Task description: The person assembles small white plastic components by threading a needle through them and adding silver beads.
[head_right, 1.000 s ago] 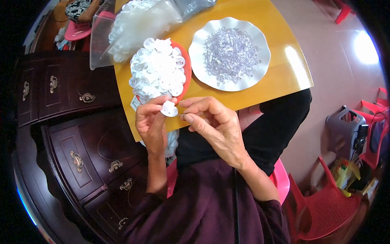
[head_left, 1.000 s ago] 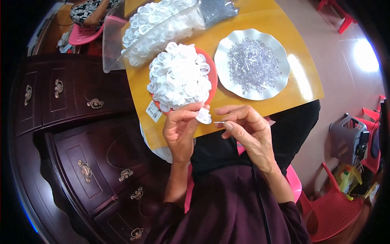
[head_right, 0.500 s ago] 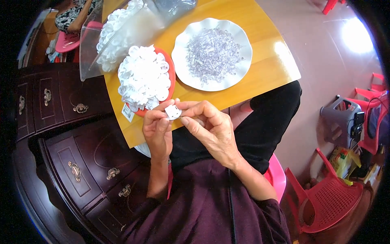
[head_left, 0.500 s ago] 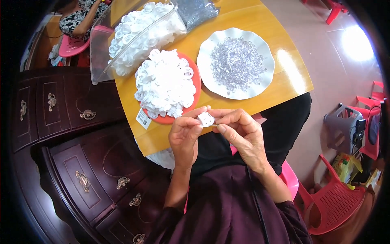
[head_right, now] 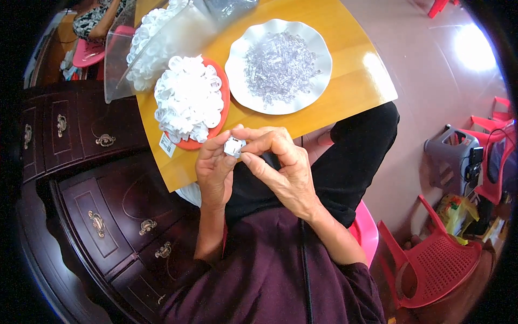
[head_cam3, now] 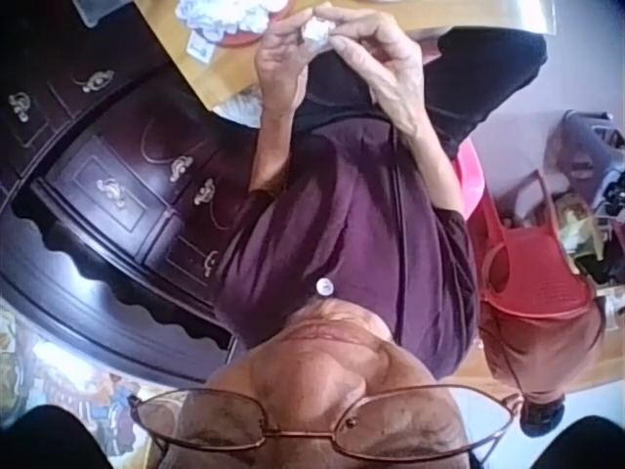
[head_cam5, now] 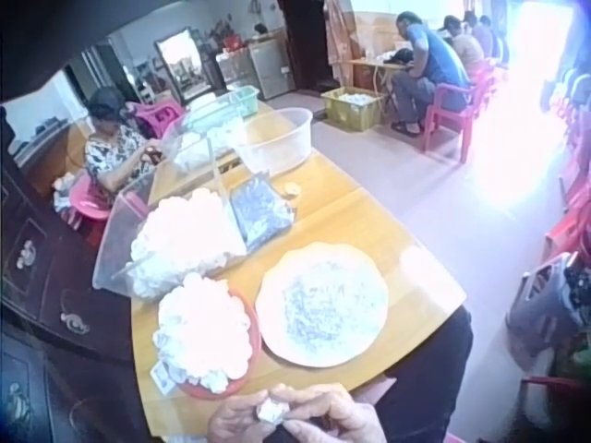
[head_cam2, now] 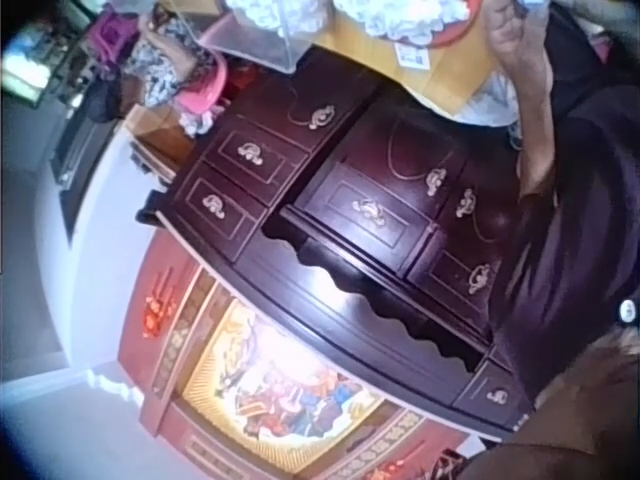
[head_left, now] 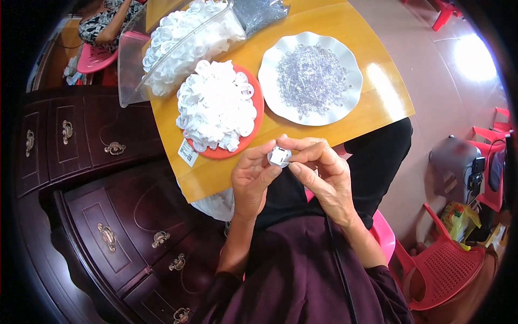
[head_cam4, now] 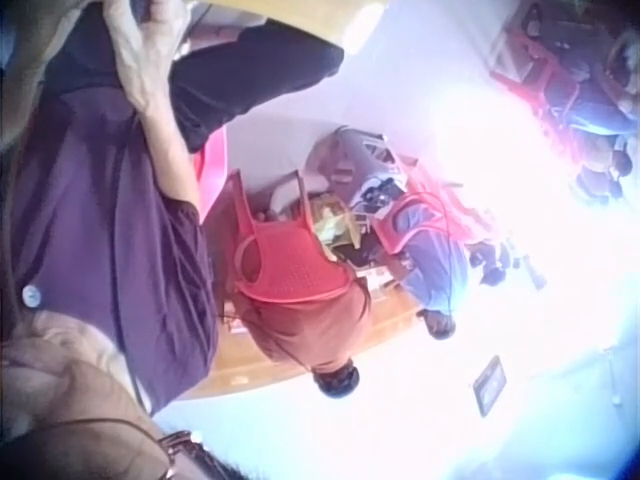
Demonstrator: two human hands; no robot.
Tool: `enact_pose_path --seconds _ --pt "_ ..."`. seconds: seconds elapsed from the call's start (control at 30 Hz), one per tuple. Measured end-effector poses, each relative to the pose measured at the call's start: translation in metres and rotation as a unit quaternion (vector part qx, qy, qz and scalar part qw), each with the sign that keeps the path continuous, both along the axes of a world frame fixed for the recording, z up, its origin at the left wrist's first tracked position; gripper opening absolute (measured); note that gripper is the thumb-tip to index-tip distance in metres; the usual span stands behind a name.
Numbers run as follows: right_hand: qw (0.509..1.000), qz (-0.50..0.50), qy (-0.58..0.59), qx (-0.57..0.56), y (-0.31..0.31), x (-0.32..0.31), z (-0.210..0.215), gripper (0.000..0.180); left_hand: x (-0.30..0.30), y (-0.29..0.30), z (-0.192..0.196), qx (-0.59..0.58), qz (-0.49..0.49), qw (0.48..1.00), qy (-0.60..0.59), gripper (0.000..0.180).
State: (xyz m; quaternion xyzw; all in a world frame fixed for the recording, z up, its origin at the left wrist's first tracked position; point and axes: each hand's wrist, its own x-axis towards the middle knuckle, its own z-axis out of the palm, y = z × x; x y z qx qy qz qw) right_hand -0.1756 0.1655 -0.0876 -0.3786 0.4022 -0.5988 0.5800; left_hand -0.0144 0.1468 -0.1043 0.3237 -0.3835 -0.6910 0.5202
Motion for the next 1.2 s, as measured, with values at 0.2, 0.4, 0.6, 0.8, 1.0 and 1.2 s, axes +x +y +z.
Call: enact_pose_path --seconds 0.2,0.4,0.6,0.8,1.0,1.2 --pt "0.965 -0.059 0.236 -0.099 -0.005 -0.005 0.010 0.011 0.001 -0.005 -0.002 -0.078 0.011 0.996 -0.031 0.041" --pt "0.993 -0.058 0.093 0.042 -0.001 -0.002 0.009 0.010 -0.007 -0.009 0.001 -0.121 0.018 0.989 -0.080 0.044" --pt "0.996 -0.050 0.054 0.043 -0.002 0.000 0.006 0.009 -0.004 -0.011 -0.005 -0.144 0.013 0.986 -0.082 0.050" --pt "0.996 -0.044 0.058 0.044 -0.002 -0.003 0.006 0.008 -0.003 -0.013 -0.007 -0.168 0.017 0.980 -0.107 0.046" --pt "0.996 -0.036 0.011 0.077 -0.001 -0.001 0.005 0.007 -0.002 -0.014 -0.004 -0.187 0.024 0.975 -0.119 0.043" --pt "0.997 -0.027 0.021 0.070 -0.002 0.000 0.004 0.008 0.000 -0.015 -0.004 -0.202 0.030 0.969 -0.136 0.041"
